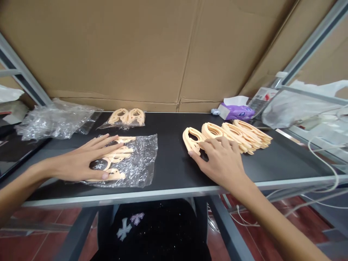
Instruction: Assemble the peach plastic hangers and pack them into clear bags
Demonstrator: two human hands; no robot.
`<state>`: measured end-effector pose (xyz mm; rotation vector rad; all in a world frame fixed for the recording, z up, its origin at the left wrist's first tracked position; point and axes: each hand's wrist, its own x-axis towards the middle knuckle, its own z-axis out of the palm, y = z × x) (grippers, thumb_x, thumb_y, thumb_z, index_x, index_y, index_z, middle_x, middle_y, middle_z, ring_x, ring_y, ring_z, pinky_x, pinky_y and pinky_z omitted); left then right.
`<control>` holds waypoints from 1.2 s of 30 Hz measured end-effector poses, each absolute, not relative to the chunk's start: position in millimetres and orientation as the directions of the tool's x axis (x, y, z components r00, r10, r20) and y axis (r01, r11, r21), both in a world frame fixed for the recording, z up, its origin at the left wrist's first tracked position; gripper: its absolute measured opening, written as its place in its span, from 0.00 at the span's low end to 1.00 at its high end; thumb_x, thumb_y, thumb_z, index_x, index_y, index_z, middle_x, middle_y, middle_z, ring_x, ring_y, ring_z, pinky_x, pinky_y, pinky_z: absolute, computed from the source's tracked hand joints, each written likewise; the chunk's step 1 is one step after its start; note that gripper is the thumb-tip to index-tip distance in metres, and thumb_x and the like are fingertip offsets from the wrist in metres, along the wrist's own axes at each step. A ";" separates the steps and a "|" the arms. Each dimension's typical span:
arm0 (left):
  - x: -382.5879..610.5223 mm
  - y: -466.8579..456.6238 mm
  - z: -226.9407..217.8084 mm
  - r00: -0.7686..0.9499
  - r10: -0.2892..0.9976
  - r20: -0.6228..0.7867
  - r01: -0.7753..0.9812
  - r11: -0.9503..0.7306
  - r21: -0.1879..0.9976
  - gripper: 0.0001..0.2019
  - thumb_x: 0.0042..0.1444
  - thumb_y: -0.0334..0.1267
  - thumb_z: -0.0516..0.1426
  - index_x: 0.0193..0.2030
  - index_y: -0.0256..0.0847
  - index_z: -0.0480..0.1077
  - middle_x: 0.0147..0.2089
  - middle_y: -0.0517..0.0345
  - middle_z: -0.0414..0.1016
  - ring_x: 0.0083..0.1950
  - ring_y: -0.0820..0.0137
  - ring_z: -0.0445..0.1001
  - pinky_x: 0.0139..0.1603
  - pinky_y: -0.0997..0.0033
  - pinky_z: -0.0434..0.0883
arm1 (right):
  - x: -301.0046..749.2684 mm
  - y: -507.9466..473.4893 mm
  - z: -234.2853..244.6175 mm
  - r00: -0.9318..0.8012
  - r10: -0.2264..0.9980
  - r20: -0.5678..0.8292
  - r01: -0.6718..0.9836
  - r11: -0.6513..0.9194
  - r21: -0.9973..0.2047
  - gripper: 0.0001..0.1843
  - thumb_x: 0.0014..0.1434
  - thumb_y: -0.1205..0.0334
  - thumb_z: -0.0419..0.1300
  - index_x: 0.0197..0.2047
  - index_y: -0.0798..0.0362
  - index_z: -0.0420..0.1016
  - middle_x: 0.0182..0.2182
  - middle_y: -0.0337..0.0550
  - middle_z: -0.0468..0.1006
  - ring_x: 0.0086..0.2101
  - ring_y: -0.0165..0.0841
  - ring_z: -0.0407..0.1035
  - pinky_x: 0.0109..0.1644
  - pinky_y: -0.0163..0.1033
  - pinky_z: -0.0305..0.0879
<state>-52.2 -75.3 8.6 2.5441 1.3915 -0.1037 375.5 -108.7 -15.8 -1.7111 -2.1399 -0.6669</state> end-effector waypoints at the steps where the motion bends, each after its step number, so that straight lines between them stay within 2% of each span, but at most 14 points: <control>1: -52.1 -75.8 8.4 0.546 0.821 -0.166 0.836 -0.522 0.170 0.49 0.56 0.74 0.56 0.79 0.66 0.40 0.83 0.64 0.32 0.81 0.38 0.32 0.76 0.29 0.44 | 374.8 -111.6 -17.6 -0.235 0.820 0.522 0.971 0.177 0.159 0.21 0.69 0.47 0.54 0.45 0.52 0.82 0.49 0.52 0.84 0.51 0.55 0.71 0.54 0.58 0.59; 8: -48.3 -79.2 10.4 0.528 0.835 -0.154 0.848 -0.508 0.154 0.49 0.57 0.74 0.56 0.79 0.63 0.41 0.82 0.62 0.33 0.81 0.37 0.34 0.76 0.30 0.45 | 368.0 -120.2 -21.9 -0.212 0.797 0.565 0.977 0.192 0.096 0.20 0.68 0.44 0.56 0.45 0.49 0.81 0.49 0.51 0.84 0.48 0.51 0.73 0.52 0.55 0.61; 14: -46.1 -80.0 11.1 0.542 0.827 -0.152 0.840 -0.523 0.148 0.49 0.57 0.73 0.56 0.79 0.64 0.39 0.82 0.61 0.32 0.81 0.36 0.33 0.76 0.28 0.45 | 362.1 -115.7 -23.7 -0.146 0.808 0.571 0.989 0.099 0.114 0.28 0.66 0.36 0.56 0.50 0.51 0.79 0.50 0.54 0.83 0.46 0.52 0.75 0.49 0.54 0.62; 18: -46.9 -79.3 10.6 0.538 0.827 -0.162 0.842 -0.521 0.137 0.48 0.59 0.72 0.55 0.79 0.65 0.37 0.82 0.62 0.30 0.81 0.36 0.32 0.76 0.28 0.43 | 355.3 -115.3 -20.6 -0.156 0.809 0.567 0.986 0.093 0.138 0.25 0.68 0.40 0.55 0.50 0.54 0.78 0.49 0.56 0.84 0.44 0.52 0.77 0.47 0.52 0.63; 24: -47.8 -79.2 9.7 0.543 0.822 -0.170 0.839 -0.525 0.139 0.48 0.59 0.72 0.54 0.80 0.64 0.37 0.83 0.62 0.28 0.81 0.35 0.32 0.75 0.26 0.43 | 358.0 -119.4 -18.2 -0.098 0.824 0.558 0.995 0.091 0.041 0.22 0.66 0.46 0.58 0.53 0.53 0.78 0.48 0.55 0.84 0.41 0.51 0.79 0.40 0.49 0.68; 27: -48.6 -79.2 9.0 0.543 0.826 -0.154 0.839 -0.525 0.142 0.47 0.59 0.72 0.55 0.79 0.65 0.39 0.83 0.62 0.30 0.80 0.35 0.33 0.75 0.26 0.44 | 365.5 -121.2 -18.2 -0.059 0.825 0.562 0.992 0.109 -0.056 0.22 0.64 0.48 0.60 0.54 0.53 0.78 0.47 0.55 0.85 0.41 0.52 0.80 0.40 0.51 0.71; 30: -49.5 -78.5 8.3 0.554 0.822 -0.134 0.831 -0.538 0.140 0.47 0.60 0.71 0.55 0.79 0.64 0.40 0.83 0.62 0.32 0.81 0.35 0.34 0.75 0.27 0.45 | 375.6 -122.6 -13.9 -0.009 0.819 0.574 0.963 0.161 -0.216 0.23 0.60 0.48 0.64 0.53 0.54 0.79 0.44 0.54 0.86 0.42 0.52 0.81 0.46 0.56 0.75; 33: -49.5 -77.7 7.8 0.588 0.803 -0.097 0.807 -0.574 0.135 0.45 0.61 0.70 0.55 0.79 0.63 0.42 0.83 0.60 0.35 0.81 0.36 0.36 0.76 0.29 0.47 | 386.1 -124.9 -3.8 0.113 0.841 0.529 0.855 0.189 -0.483 0.24 0.54 0.44 0.69 0.48 0.51 0.80 0.42 0.51 0.86 0.42 0.50 0.82 0.52 0.58 0.77; 36: -49.6 -76.3 5.9 0.599 0.798 -0.065 0.798 -0.588 0.132 0.44 0.61 0.70 0.54 0.79 0.62 0.45 0.83 0.60 0.39 0.81 0.38 0.39 0.76 0.31 0.50 | 391.8 -128.6 9.0 0.209 0.876 0.435 0.657 0.204 -0.726 0.26 0.46 0.42 0.75 0.44 0.50 0.82 0.39 0.48 0.87 0.40 0.47 0.83 0.52 0.55 0.80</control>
